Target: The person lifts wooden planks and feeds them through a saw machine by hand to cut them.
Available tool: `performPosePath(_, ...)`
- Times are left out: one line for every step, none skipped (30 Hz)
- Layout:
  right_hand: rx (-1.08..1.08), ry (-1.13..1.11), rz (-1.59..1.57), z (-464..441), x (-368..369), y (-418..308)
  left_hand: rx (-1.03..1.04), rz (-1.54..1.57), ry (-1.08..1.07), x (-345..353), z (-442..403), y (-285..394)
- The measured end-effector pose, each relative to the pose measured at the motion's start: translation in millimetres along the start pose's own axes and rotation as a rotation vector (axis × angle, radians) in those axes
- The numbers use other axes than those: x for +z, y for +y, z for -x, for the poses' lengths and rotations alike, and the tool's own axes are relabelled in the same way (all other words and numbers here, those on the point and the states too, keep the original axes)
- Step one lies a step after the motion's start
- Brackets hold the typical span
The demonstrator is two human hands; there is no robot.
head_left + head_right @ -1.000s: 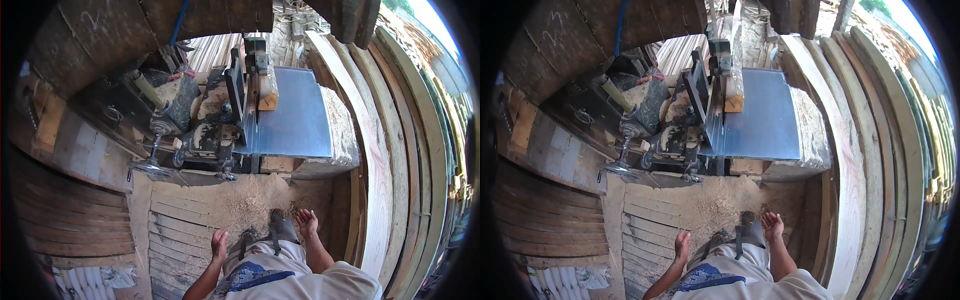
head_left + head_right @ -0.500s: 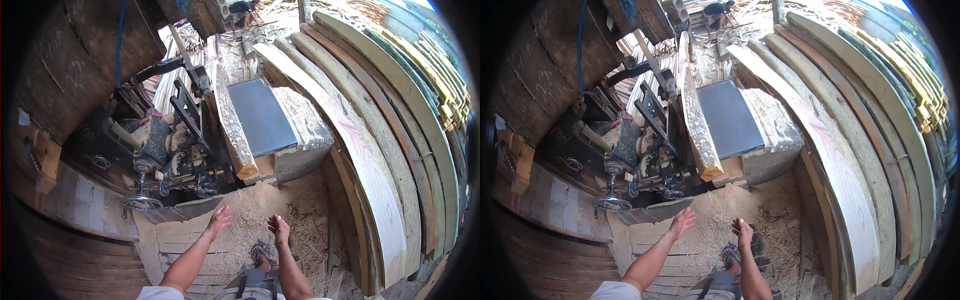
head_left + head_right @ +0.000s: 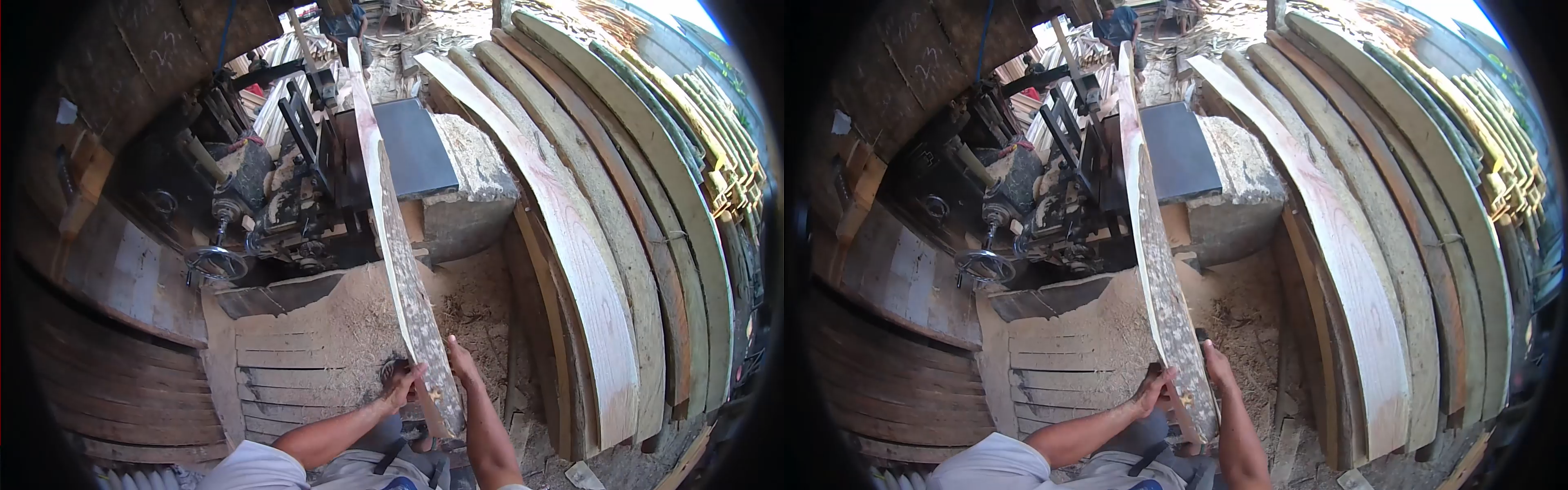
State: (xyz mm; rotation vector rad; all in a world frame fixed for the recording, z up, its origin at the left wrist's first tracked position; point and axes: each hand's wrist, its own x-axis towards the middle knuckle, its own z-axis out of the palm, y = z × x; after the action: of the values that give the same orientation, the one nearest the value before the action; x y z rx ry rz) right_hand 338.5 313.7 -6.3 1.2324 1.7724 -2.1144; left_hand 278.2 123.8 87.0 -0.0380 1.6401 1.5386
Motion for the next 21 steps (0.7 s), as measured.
performPosePath(0.111, -0.072, 0.072, 4.8, -1.2, 11.8, -0.193, 0.081, -0.032, -1.7, 5.1, -14.9)
performPosePath(0.210, -0.243, -0.335, 23.1, -12.7, 31.1, -0.387, 0.160, -0.064, -4.8, 5.4, -29.2)
performPosePath(0.290, -0.320, -0.477, 46.7, -25.8, 45.2, -0.310, 0.147, 0.022, -8.8, -17.6, -51.2)
performPosePath(0.340, -0.298, -0.450, 68.5, -35.6, 66.0, -0.257, 0.121, 0.100, -11.2, -40.1, -50.6)
performPosePath(0.392, -0.272, -0.415, 89.0, -47.2, 90.6, -0.227, 0.159, 0.146, -4.4, -59.3, -53.4)
performPosePath(0.402, -0.244, -0.367, 112.1, -53.5, 110.3, -0.205, 0.200, 0.194, 6.2, -78.3, -61.8)
performPosePath(0.413, -0.234, -0.352, 128.6, -54.5, 124.0, -0.194, 0.391, -0.040, 16.2, -106.4, -88.7)
performPosePath(0.434, -0.230, -0.367, 140.2, -54.2, 132.1, -0.206, 0.383, 0.022, 24.4, -102.6, -103.2)
performPosePath(0.457, -0.225, -0.379, 151.3, -53.7, 137.5, -0.226, 0.379, 0.089, 36.3, -88.8, -120.0)
performPosePath(0.475, -0.217, -0.394, 158.1, -54.3, 140.5, -0.260, 0.375, 0.164, 46.6, -71.7, -137.3)
performPosePath(0.490, -0.214, -0.413, 161.9, -54.1, 142.0, -0.234, 0.332, 0.163, 47.9, -61.4, -150.3)
performPosePath(0.503, -0.219, -0.427, 165.1, -57.7, 141.0, -0.204, 0.282, 0.162, 51.5, -55.9, -162.0)
performPosePath(0.520, -0.225, -0.440, 167.3, -61.5, 140.3, -0.175, 0.236, 0.164, 59.9, -53.1, -173.5)
performPosePath(0.537, -0.231, -0.457, 171.0, -64.9, 139.6, -0.149, 0.182, 0.164, 64.8, -49.5, -182.9)
performPosePath(0.555, -0.237, -0.478, 173.6, -71.1, 139.7, -0.130, 0.124, 0.158, 68.2, -41.9, -189.8)
performPosePath(0.572, -0.245, -0.499, 173.9, -78.5, 136.0, -0.113, 0.062, 0.143, 64.8, -26.9, -180.1)
performPosePath(0.590, -0.251, -0.521, 174.7, -88.2, 131.3, -0.079, -0.035, 0.121, 59.7, -12.5, -167.5)
performPosePath(0.611, -0.253, -0.544, 174.3, -98.5, 124.0, -0.043, -0.122, 0.094, 61.1, 9.5, -114.0)
performPosePath(0.629, -0.246, -0.567, 172.4, -109.6, 116.1, 0.000, -0.200, 0.069, 58.1, 16.3, -76.7)
performPosePath(0.639, -0.224, -0.592, 168.1, -119.3, 107.4, -0.043, -0.268, -0.070, 42.4, 6.0, -68.9)
performPosePath(0.609, -0.141, -0.599, 163.8, -129.7, 99.6, -0.084, -0.333, -0.212, 17.9, -8.5, -67.9)
